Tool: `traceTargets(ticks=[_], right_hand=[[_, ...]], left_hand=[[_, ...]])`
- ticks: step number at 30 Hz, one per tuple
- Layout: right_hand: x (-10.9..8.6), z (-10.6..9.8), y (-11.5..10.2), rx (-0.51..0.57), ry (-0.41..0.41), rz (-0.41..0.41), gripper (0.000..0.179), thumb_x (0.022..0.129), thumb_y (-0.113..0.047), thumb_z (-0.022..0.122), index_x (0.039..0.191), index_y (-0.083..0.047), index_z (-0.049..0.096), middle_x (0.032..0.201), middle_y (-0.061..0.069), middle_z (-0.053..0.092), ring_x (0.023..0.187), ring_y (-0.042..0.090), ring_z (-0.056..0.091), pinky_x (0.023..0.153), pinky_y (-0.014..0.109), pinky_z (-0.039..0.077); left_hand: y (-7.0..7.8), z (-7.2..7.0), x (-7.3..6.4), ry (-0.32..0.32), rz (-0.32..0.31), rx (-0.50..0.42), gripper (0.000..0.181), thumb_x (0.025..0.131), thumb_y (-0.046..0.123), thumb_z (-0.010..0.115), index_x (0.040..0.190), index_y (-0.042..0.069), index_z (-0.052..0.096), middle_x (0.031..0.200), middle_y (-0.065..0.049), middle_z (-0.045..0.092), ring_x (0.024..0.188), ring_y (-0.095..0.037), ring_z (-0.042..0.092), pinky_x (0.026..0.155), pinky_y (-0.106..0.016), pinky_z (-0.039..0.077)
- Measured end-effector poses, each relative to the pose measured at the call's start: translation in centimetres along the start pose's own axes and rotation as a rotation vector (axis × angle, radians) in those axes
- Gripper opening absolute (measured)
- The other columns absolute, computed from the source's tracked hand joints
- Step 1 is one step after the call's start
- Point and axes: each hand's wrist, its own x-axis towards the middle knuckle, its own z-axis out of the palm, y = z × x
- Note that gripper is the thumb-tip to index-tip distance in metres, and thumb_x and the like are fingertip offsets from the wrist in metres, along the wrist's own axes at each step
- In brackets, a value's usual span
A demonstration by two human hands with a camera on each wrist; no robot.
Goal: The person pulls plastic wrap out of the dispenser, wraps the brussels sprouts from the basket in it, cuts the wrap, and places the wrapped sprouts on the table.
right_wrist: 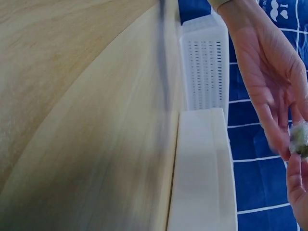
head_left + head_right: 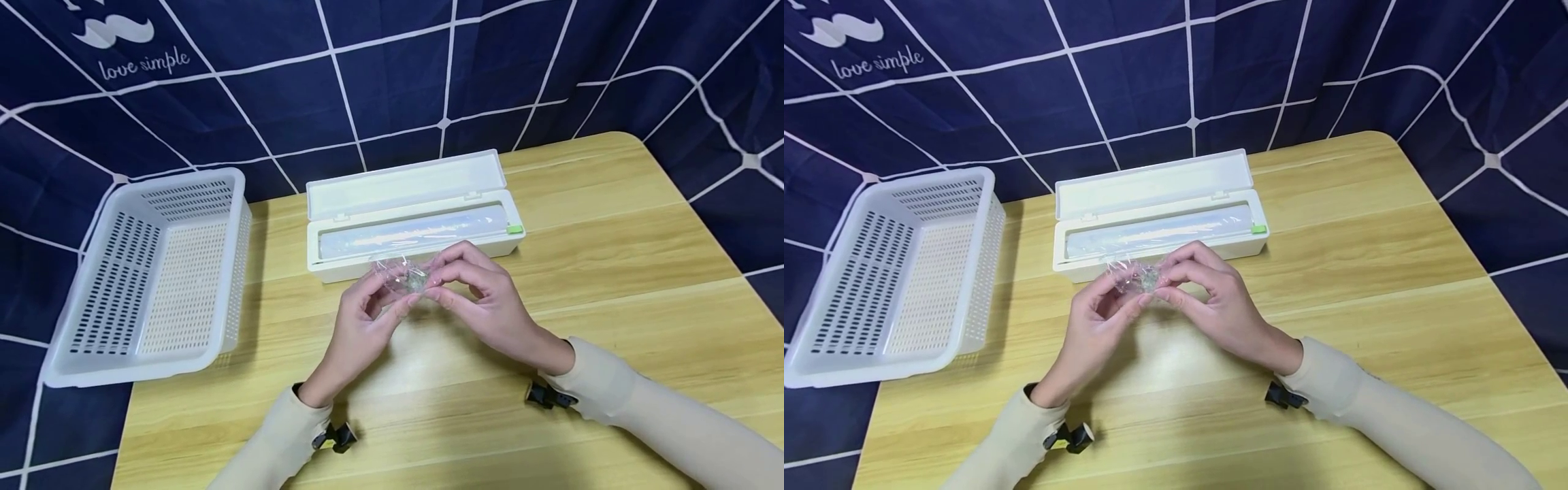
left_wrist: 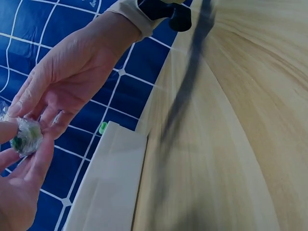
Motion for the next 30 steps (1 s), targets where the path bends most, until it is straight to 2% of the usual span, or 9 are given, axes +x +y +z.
traceTargets(ticks=[3, 5, 11, 14, 18, 21, 23, 26, 30], right_hand=[[0.00, -0.08, 0.06, -0.020, -0.001, -0.013, 0.032, 0.084, 0.026, 0.076, 0.102, 0.000, 0.078, 0.118, 0.016, 0.066, 0.113, 0.027, 0.063, 0.091, 0.025, 0.057], [-0.01, -0.12, 0.09, -0.022, -0.011, -0.012, 0.032, 0.085, 0.025, 0.076, 0.102, -0.001, 0.078, 0.119, 0.015, 0.066, 0.114, 0.027, 0.063, 0.093, 0.026, 0.056], [-0.01, -0.06, 0.09, -0.022, -0.038, -0.001, 0.031, 0.087, 0.020, 0.079, 0.101, -0.007, 0.077, 0.120, 0.012, 0.064, 0.114, 0.028, 0.062, 0.084, 0.024, 0.056], [0.03, -0.02, 0.11, -0.019, -0.033, -0.003, 0.027, 0.089, 0.017, 0.080, 0.100, -0.007, 0.077, 0.120, 0.011, 0.065, 0.114, 0.029, 0.062, 0.083, 0.025, 0.057], [0.09, 0.03, 0.23, -0.022, -0.028, -0.010, 0.005, 0.098, -0.004, 0.082, 0.098, -0.008, 0.078, 0.120, 0.011, 0.066, 0.115, 0.030, 0.063, 0.090, 0.028, 0.057], [0.14, 0.04, 0.27, -0.041, -0.017, -0.034, 0.008, 0.099, -0.013, 0.084, 0.098, -0.008, 0.078, 0.118, 0.010, 0.068, 0.116, 0.030, 0.065, 0.096, 0.032, 0.057], [0.22, 0.00, 0.23, -0.048, -0.007, -0.049, 0.008, 0.096, -0.005, 0.085, 0.098, -0.007, 0.078, 0.115, 0.010, 0.070, 0.114, 0.030, 0.066, 0.101, 0.035, 0.057], [0.38, -0.12, 0.09, -0.047, 0.006, -0.051, 0.023, 0.086, 0.013, 0.084, 0.099, -0.006, 0.078, 0.113, 0.009, 0.072, 0.110, 0.029, 0.068, 0.101, 0.036, 0.057], [0.46, -0.26, -0.10, -0.053, 0.010, -0.035, 0.030, 0.083, 0.018, 0.084, 0.098, -0.008, 0.078, 0.111, 0.007, 0.072, 0.108, 0.027, 0.067, 0.100, 0.036, 0.057]], left_hand=[[0.02, -0.08, -0.05, -0.037, -0.023, -0.069, 0.044, 0.098, -0.020, 0.066, 0.141, -0.016, 0.057, 0.120, -0.032, 0.069, 0.096, -0.035, 0.077, 0.088, -0.045, 0.064], [0.05, -0.10, -0.10, -0.047, -0.019, -0.099, 0.044, 0.099, -0.021, 0.064, 0.142, -0.016, 0.056, 0.116, -0.034, 0.069, 0.093, -0.035, 0.078, 0.086, -0.046, 0.065], [0.04, 0.03, -0.27, 0.032, 0.028, -0.019, 0.037, 0.092, -0.024, 0.069, 0.129, -0.018, 0.063, 0.125, -0.032, 0.066, 0.110, -0.021, 0.072, 0.096, -0.039, 0.061], [0.04, 0.09, -0.22, 0.046, 0.049, -0.016, 0.033, 0.091, -0.024, 0.070, 0.124, -0.018, 0.064, 0.130, -0.032, 0.065, 0.118, -0.025, 0.070, 0.103, -0.042, 0.058], [0.13, 0.14, -0.12, 0.044, 0.071, -0.029, 0.032, 0.092, -0.022, 0.070, 0.123, -0.017, 0.065, 0.132, -0.031, 0.064, 0.125, -0.033, 0.066, 0.106, -0.047, 0.055], [0.27, 0.15, -0.17, 0.040, 0.059, -0.029, 0.036, 0.092, -0.022, 0.070, 0.127, -0.015, 0.064, 0.134, -0.029, 0.064, 0.122, -0.035, 0.066, 0.105, -0.046, 0.057], [0.38, 0.17, -0.22, 0.038, 0.036, -0.023, 0.043, 0.091, -0.022, 0.071, 0.132, -0.013, 0.063, 0.135, -0.026, 0.064, 0.122, -0.034, 0.067, 0.104, -0.044, 0.058], [0.51, 0.26, -0.31, 0.030, 0.012, -0.012, 0.050, 0.090, -0.022, 0.071, 0.138, -0.010, 0.061, 0.137, -0.023, 0.064, 0.121, -0.033, 0.067, 0.100, -0.042, 0.060], [0.50, 0.46, -0.23, 0.016, 0.025, -0.017, 0.049, 0.088, -0.026, 0.072, 0.134, -0.010, 0.065, 0.135, -0.023, 0.065, 0.123, -0.036, 0.067, 0.096, -0.042, 0.061]])
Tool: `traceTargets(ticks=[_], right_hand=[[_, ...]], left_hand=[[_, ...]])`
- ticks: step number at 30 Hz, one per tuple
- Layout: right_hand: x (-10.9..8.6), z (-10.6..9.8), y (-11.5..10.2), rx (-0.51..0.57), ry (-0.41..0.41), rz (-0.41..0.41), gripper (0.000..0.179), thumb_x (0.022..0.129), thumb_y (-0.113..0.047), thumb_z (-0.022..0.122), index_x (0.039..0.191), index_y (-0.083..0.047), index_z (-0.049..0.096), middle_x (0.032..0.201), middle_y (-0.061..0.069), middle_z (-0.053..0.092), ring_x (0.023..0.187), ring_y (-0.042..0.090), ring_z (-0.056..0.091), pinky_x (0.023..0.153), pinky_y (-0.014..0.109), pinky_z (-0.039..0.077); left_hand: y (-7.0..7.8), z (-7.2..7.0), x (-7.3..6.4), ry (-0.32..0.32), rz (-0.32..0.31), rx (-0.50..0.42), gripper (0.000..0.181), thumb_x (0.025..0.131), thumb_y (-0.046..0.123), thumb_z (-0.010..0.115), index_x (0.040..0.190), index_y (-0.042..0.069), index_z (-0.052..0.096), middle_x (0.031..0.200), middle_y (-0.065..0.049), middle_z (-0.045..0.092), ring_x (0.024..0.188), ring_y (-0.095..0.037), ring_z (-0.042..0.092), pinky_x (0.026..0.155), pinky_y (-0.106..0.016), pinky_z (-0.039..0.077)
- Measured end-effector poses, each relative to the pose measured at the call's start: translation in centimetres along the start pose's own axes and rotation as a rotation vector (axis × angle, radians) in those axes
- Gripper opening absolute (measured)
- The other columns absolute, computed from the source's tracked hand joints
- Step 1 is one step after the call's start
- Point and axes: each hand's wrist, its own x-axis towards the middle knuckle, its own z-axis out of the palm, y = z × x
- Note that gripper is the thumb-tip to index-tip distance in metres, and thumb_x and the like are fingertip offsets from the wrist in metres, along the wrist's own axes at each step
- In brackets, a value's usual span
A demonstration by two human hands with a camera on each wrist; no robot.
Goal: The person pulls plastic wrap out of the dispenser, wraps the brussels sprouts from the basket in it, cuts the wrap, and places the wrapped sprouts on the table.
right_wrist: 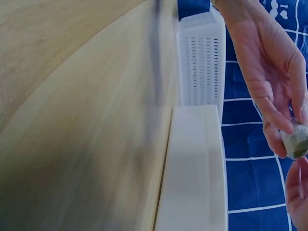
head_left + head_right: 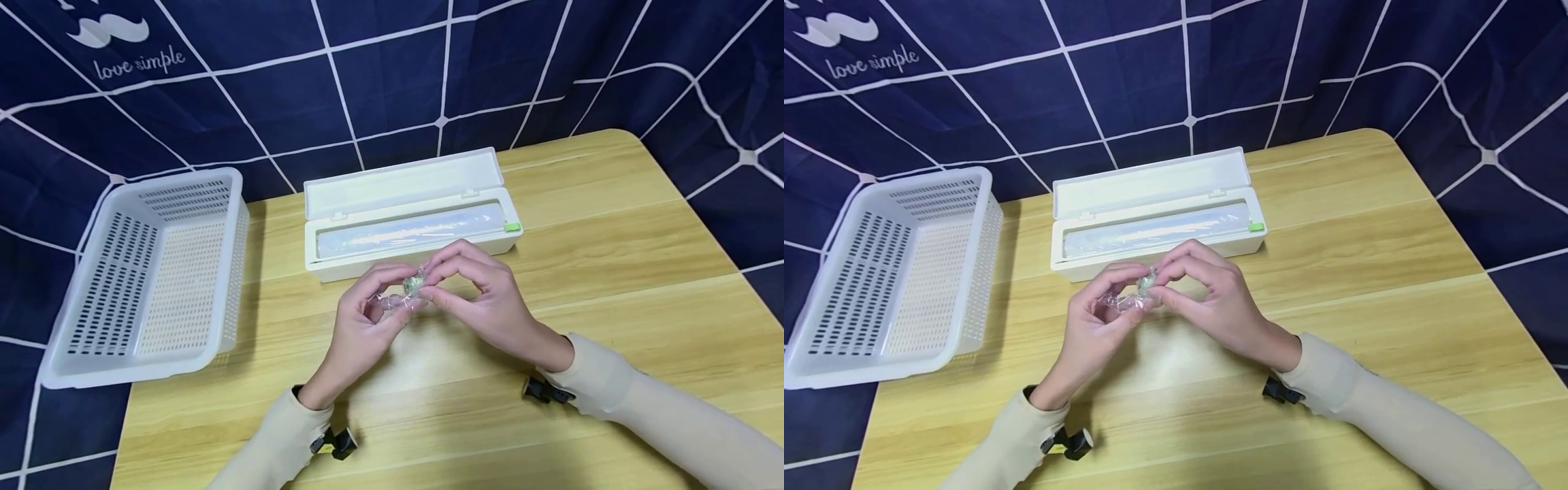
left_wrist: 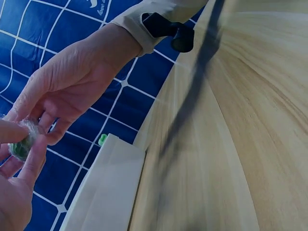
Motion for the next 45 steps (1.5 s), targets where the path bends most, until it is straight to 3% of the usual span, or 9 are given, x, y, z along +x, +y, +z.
traceTargets(ticks=[5, 12, 22, 26, 30, 33, 36, 41, 45], right_hand=[[-0.1, 0.0, 0.2, 0.009, -0.003, -0.016, 0.025, 0.087, 0.014, 0.082, 0.103, -0.004, 0.077, 0.109, 0.009, 0.072, 0.103, 0.025, 0.067, 0.094, 0.034, 0.058], [-0.3, 0.1, 0.2, 0.041, -0.018, 0.026, 0.031, 0.087, 0.016, 0.081, 0.111, -0.004, 0.078, 0.111, 0.007, 0.073, 0.101, 0.025, 0.067, 0.087, 0.033, 0.059], [-0.8, 0.3, 0.2, 0.007, -0.079, 0.069, 0.033, 0.093, 0.016, 0.074, 0.114, -0.007, 0.083, 0.121, 0.005, 0.071, 0.114, 0.027, 0.065, 0.100, 0.035, 0.053], [-0.9, 0.2, 0.2, -0.017, -0.094, 0.075, 0.032, 0.095, 0.014, 0.072, 0.118, -0.006, 0.082, 0.124, 0.004, 0.070, 0.117, 0.027, 0.065, 0.100, 0.034, 0.053], [-0.7, 0.2, 0.3, -0.017, -0.076, 0.048, 0.033, 0.093, 0.016, 0.074, 0.119, -0.004, 0.080, 0.122, 0.006, 0.072, 0.113, 0.027, 0.066, 0.097, 0.033, 0.056], [-0.5, 0.2, 0.4, -0.003, -0.053, 0.046, 0.040, 0.089, 0.018, 0.077, 0.124, 0.000, 0.074, 0.120, 0.009, 0.073, 0.106, 0.028, 0.068, 0.093, 0.031, 0.057], [-0.6, 0.2, 0.4, 0.033, -0.036, 0.087, 0.046, 0.087, 0.020, 0.079, 0.128, 0.003, 0.069, 0.120, 0.010, 0.074, 0.098, 0.026, 0.069, 0.088, 0.029, 0.059], [-0.7, 0.4, 0.2, 0.112, -0.033, 0.168, 0.036, 0.090, 0.020, 0.077, 0.121, 0.001, 0.076, 0.123, 0.010, 0.075, 0.107, 0.026, 0.070, 0.088, 0.032, 0.062], [-1.0, 0.3, 0.3, 0.065, -0.046, 0.160, 0.035, 0.091, 0.018, 0.078, 0.119, -0.003, 0.080, 0.125, 0.007, 0.075, 0.115, 0.027, 0.069, 0.089, 0.034, 0.062]], left_hand=[[-0.1, 0.0, 0.1, -0.006, 0.029, -0.015, 0.046, 0.086, -0.028, 0.072, 0.129, -0.013, 0.067, 0.134, -0.024, 0.065, 0.124, -0.036, 0.066, 0.097, -0.042, 0.061], [-0.1, -0.5, -0.1, -0.026, 0.018, 0.009, 0.038, 0.090, -0.022, 0.074, 0.127, -0.012, 0.070, 0.128, -0.024, 0.067, 0.116, -0.030, 0.070, 0.091, -0.041, 0.063], [-0.1, -0.7, -0.2, -0.004, -0.006, -0.063, 0.035, 0.086, -0.030, 0.071, 0.115, -0.014, 0.061, 0.119, -0.024, 0.065, 0.111, -0.027, 0.072, 0.087, -0.041, 0.064], [-0.2, -0.7, -0.1, 0.012, -0.003, -0.035, 0.025, 0.088, -0.026, 0.073, 0.101, -0.009, 0.060, 0.116, -0.022, 0.063, 0.110, -0.025, 0.069, 0.086, -0.033, 0.064], [-0.1, -1.0, 0.0, 0.001, 0.001, 0.059, 0.011, 0.097, -0.011, 0.074, 0.097, -0.004, 0.066, 0.119, -0.020, 0.066, 0.098, -0.020, 0.065, 0.077, -0.019, 0.057], [0.0, -1.3, 0.1, -0.012, -0.005, 0.076, 0.005, 0.101, -0.005, 0.071, 0.099, -0.004, 0.068, 0.123, -0.021, 0.067, 0.099, -0.022, 0.065, 0.081, -0.021, 0.057], [0.1, -1.5, 0.1, -0.006, -0.025, 0.028, 0.004, 0.100, -0.008, 0.072, 0.100, -0.008, 0.068, 0.124, -0.023, 0.066, 0.111, -0.029, 0.068, 0.095, -0.033, 0.061], [0.2, -1.4, 0.2, 0.038, -0.032, -0.008, 0.011, 0.093, -0.017, 0.074, 0.099, -0.010, 0.068, 0.123, -0.025, 0.066, 0.116, -0.035, 0.068, 0.100, -0.044, 0.059], [0.3, -1.2, 0.1, 0.063, -0.032, 0.013, 0.012, 0.091, -0.018, 0.077, 0.096, -0.008, 0.071, 0.121, -0.024, 0.067, 0.115, -0.036, 0.068, 0.100, -0.044, 0.059]])
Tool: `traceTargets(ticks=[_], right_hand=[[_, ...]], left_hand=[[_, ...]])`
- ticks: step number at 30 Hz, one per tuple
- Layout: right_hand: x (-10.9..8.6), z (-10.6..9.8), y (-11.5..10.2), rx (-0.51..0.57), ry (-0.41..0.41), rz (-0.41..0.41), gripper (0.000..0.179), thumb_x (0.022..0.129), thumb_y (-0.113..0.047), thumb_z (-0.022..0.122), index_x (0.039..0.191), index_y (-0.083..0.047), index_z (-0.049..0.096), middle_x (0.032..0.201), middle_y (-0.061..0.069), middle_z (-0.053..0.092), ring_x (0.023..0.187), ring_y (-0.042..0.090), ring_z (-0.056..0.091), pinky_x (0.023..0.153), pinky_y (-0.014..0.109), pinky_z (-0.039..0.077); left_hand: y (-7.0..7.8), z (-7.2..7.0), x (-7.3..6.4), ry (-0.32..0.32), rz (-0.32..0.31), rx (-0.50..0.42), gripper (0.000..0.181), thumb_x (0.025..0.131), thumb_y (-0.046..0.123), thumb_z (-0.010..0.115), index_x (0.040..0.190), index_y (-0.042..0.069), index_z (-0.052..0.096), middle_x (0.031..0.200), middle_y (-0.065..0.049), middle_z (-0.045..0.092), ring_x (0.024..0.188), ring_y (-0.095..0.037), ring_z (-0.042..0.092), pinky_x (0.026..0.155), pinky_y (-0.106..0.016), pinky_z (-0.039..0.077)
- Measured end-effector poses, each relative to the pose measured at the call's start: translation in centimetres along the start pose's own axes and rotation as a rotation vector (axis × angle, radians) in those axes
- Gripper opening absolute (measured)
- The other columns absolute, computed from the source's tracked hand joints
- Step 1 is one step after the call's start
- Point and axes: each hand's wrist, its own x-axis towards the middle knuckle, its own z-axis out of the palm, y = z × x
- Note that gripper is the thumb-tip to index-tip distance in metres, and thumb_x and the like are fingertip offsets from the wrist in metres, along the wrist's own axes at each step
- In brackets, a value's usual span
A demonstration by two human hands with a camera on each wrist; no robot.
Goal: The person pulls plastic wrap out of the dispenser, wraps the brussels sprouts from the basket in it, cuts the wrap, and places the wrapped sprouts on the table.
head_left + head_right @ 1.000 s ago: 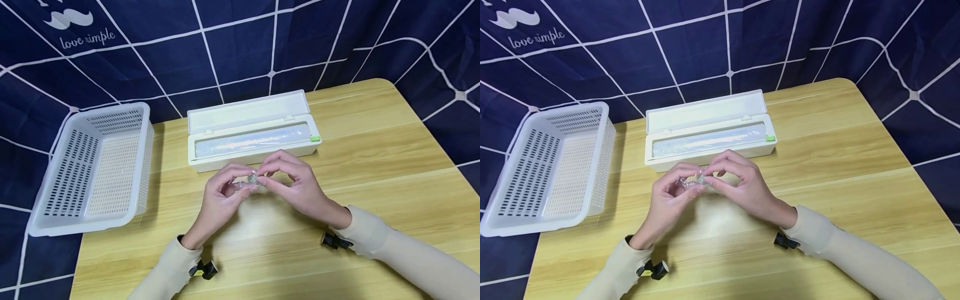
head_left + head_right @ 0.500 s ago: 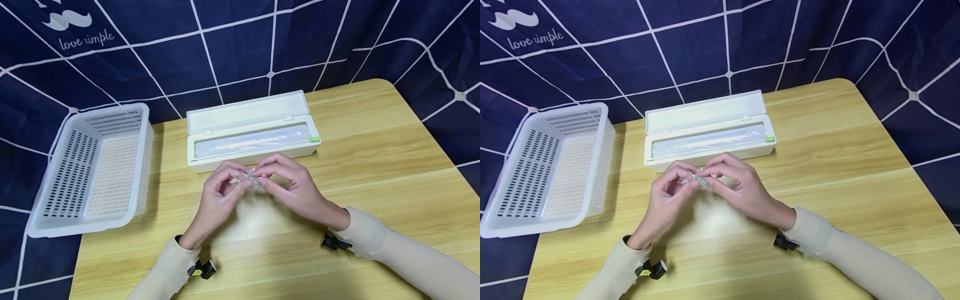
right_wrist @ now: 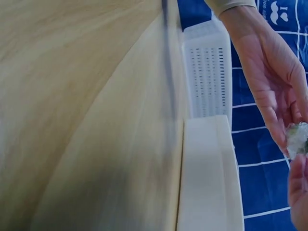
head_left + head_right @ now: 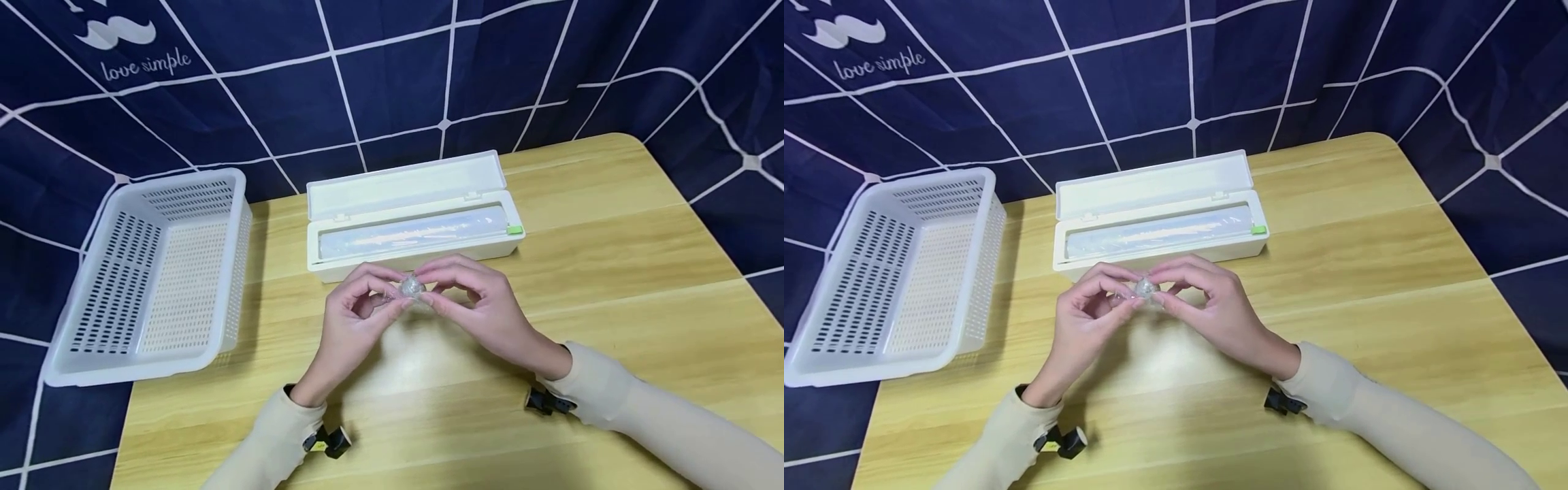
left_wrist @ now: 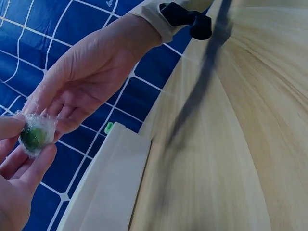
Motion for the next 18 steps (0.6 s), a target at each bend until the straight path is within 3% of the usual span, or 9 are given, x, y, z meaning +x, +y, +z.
traceTargets(ticks=[6, 12, 18], right_hand=[[-0.13, -0.65, 0.14, -0.110, 0.000, -0.023, 0.035, 0.089, 0.014, 0.083, 0.118, -0.007, 0.082, 0.122, 0.003, 0.077, 0.101, 0.020, 0.074, 0.084, 0.032, 0.064], [-0.27, -0.91, -0.17, -0.035, -0.016, 0.018, 0.035, 0.089, 0.017, 0.081, 0.116, -0.005, 0.081, 0.128, 0.007, 0.075, 0.106, 0.024, 0.075, 0.090, 0.037, 0.063], [-0.33, -0.92, -0.25, -0.001, -0.045, 0.033, 0.039, 0.087, 0.021, 0.080, 0.114, -0.007, 0.080, 0.131, 0.008, 0.074, 0.113, 0.027, 0.073, 0.096, 0.039, 0.061]], left_hand=[[-0.26, 0.15, -0.02, 0.020, 0.009, 0.052, 0.009, 0.092, -0.016, 0.077, 0.097, -0.008, 0.073, 0.123, -0.019, 0.070, 0.115, -0.037, 0.068, 0.102, -0.044, 0.059], [-0.33, 0.22, 0.19, 0.020, 0.025, 0.059, 0.008, 0.093, -0.014, 0.077, 0.097, -0.008, 0.073, 0.123, -0.018, 0.071, 0.114, -0.039, 0.068, 0.102, -0.044, 0.059], [-0.52, 0.37, 0.22, 0.016, 0.009, -0.009, 0.037, 0.088, -0.021, 0.076, 0.123, -0.016, 0.065, 0.136, -0.031, 0.060, 0.125, -0.043, 0.063, 0.110, -0.046, 0.053]])
